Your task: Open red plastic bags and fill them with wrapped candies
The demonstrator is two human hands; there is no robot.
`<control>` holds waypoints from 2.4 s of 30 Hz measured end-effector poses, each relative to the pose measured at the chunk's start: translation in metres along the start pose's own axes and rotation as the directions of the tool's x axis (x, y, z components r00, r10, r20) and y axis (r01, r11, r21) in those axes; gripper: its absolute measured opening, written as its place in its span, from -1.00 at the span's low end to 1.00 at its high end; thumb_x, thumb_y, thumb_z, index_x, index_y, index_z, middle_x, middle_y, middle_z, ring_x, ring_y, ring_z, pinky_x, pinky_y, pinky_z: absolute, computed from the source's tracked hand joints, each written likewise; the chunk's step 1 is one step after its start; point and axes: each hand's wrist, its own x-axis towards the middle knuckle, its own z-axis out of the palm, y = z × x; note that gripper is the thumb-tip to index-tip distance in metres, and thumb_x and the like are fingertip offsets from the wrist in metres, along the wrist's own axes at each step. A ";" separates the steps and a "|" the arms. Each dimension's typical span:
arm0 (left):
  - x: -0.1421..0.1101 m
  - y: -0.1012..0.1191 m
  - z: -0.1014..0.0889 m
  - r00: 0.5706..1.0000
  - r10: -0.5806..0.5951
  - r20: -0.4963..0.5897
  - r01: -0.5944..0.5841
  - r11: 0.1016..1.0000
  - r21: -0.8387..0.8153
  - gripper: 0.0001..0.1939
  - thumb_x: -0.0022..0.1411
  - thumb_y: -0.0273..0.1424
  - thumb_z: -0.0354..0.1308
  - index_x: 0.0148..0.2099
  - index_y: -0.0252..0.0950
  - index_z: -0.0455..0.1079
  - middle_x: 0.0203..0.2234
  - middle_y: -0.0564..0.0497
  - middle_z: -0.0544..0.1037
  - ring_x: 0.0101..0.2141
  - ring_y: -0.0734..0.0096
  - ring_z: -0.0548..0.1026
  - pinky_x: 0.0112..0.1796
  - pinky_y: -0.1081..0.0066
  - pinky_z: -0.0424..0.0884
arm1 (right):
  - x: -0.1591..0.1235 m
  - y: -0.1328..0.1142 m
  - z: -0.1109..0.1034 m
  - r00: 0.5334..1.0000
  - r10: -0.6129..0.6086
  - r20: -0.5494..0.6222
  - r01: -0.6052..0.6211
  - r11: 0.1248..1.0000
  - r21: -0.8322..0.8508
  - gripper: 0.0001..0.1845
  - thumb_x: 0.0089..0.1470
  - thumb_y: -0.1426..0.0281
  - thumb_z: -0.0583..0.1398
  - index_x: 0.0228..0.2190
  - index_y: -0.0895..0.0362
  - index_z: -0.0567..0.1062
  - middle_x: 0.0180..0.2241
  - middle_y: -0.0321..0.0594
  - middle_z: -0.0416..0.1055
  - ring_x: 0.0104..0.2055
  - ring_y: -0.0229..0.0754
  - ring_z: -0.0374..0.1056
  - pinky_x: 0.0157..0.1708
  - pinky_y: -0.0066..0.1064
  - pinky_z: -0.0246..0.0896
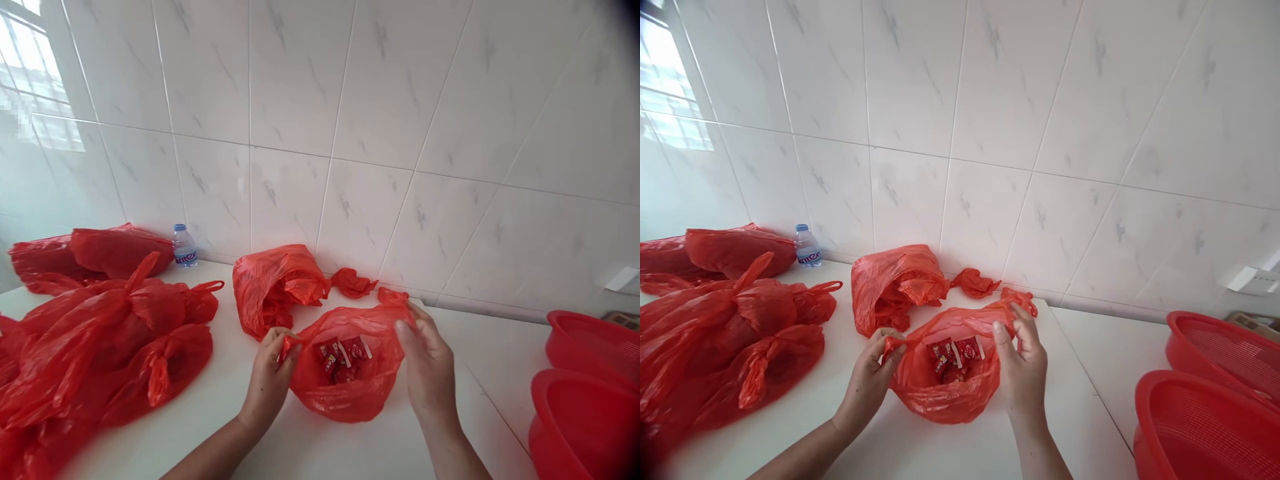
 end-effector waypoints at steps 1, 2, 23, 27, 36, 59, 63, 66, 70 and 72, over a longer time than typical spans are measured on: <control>0.005 0.004 0.000 0.999 -0.034 -0.023 0.033 0.999 -0.034 -0.84 0.21 -0.31 0.10 -0.41 -0.21 0.37 -0.38 0.02 0.37 -0.33 0.33 0.34 -0.30 0.41 0.26 | 0.005 -0.001 -0.005 0.997 0.047 -0.053 -0.044 0.997 0.060 -0.72 0.05 0.18 0.20 -0.23 0.06 0.46 0.04 -0.15 0.31 0.09 -0.03 0.22 0.03 -0.20 0.14; 0.012 0.008 -0.001 0.996 -0.073 -0.054 0.069 0.995 -0.072 -0.84 0.18 -0.30 0.13 -0.42 -0.21 0.37 -0.41 0.03 0.37 -0.36 0.35 0.33 -0.34 0.43 0.24 | 0.009 -0.001 -0.010 0.989 0.086 -0.118 -0.074 0.992 0.107 -0.69 0.04 0.16 0.21 -0.22 0.06 0.46 0.01 -0.14 0.35 0.05 -0.03 0.26 0.01 -0.19 0.17; 0.028 0.109 0.019 0.925 -0.035 0.379 0.139 0.958 -0.250 -0.73 0.18 -0.31 0.15 -0.06 -0.20 0.45 -0.33 -0.03 0.53 -0.32 0.29 0.46 -0.30 0.34 0.38 | -0.011 -0.052 -0.007 0.875 0.262 0.408 -0.312 0.948 0.062 -0.43 0.05 0.06 0.16 0.07 -0.02 0.29 -0.61 -0.45 0.15 -0.61 -0.35 0.04 -0.62 -0.52 0.03; 0.021 0.114 0.022 0.875 0.050 0.481 0.035 0.985 -0.167 -0.68 0.16 -0.40 0.15 -0.01 -0.15 0.42 -0.26 -0.03 0.54 -0.24 0.24 0.48 -0.24 0.31 0.38 | -0.012 -0.045 -0.002 0.751 0.230 0.618 -0.309 0.951 0.022 -0.57 0.06 0.08 0.17 -0.10 0.05 0.40 -0.60 -0.44 0.10 -0.58 -0.36 -0.01 -0.59 -0.51 -0.06; 0.019 0.097 0.035 0.852 0.227 0.472 -0.307 0.947 0.099 -0.82 0.03 -0.53 0.21 -0.29 -0.16 0.47 -0.38 0.05 0.44 -0.40 0.39 0.41 -0.39 0.43 0.31 | -0.008 -0.028 0.001 0.785 0.324 0.528 -0.419 0.906 0.067 -0.56 0.12 0.03 0.10 -0.55 0.11 0.29 -0.67 -0.44 0.05 -0.61 -0.37 -0.03 -0.61 -0.48 -0.16; 0.020 0.084 0.041 0.878 0.190 0.439 -0.379 0.837 0.395 -0.86 0.14 -0.57 0.06 -0.42 -0.26 0.33 -0.42 0.06 0.35 -0.40 0.43 0.34 -0.45 0.46 0.22 | -0.005 -0.016 0.003 0.894 0.267 0.360 -0.144 0.932 -0.334 -0.79 -0.05 0.45 0.09 -0.32 -0.03 0.38 -0.57 -0.45 0.27 -0.56 -0.30 0.11 -0.59 -0.49 0.03; 0.020 0.083 0.043 0.881 0.182 0.437 -0.378 0.827 0.417 -0.86 0.14 -0.57 0.07 -0.43 -0.26 0.33 -0.42 0.06 0.36 -0.42 0.44 0.34 -0.46 0.46 0.22 | -0.003 -0.017 0.000 0.851 0.270 0.450 -0.166 0.952 -0.257 -0.72 -0.03 0.45 0.05 -0.30 0.02 0.49 -0.53 -0.38 0.39 -0.54 -0.28 0.22 -0.55 -0.46 0.11; 0.021 0.081 0.044 0.882 0.182 0.434 -0.376 0.827 0.418 -0.86 0.14 -0.57 0.06 -0.42 -0.26 0.34 -0.40 0.05 0.37 -0.41 0.44 0.35 -0.46 0.47 0.22 | 0.001 -0.018 -0.004 0.804 0.267 0.531 -0.275 0.959 -0.066 -0.72 0.02 0.40 0.09 -0.22 0.07 0.51 -0.32 -0.27 0.49 -0.30 -0.20 0.38 -0.27 -0.39 0.27; 0.022 0.081 0.043 0.882 0.166 0.442 -0.373 0.818 0.437 -0.84 0.16 -0.56 0.03 -0.44 -0.27 0.31 -0.41 0.05 0.36 -0.41 0.44 0.34 -0.47 0.47 0.22 | 0.007 -0.007 -0.007 0.864 0.292 0.410 -0.329 0.944 0.020 -0.72 0.04 0.22 0.16 -0.27 0.10 0.55 -0.23 -0.19 0.51 -0.14 -0.11 0.39 -0.10 -0.30 0.25; 0.022 0.082 0.040 0.873 0.155 0.462 -0.385 0.800 0.459 -0.83 0.15 -0.58 0.01 -0.45 -0.28 0.29 -0.41 0.05 0.35 -0.42 0.45 0.33 -0.47 0.46 0.21 | 0.011 0.007 -0.008 0.925 0.272 0.264 -0.263 0.962 -0.068 -0.75 0.01 0.24 0.18 -0.32 0.09 0.56 -0.23 -0.18 0.51 -0.12 -0.08 0.39 -0.08 -0.27 0.23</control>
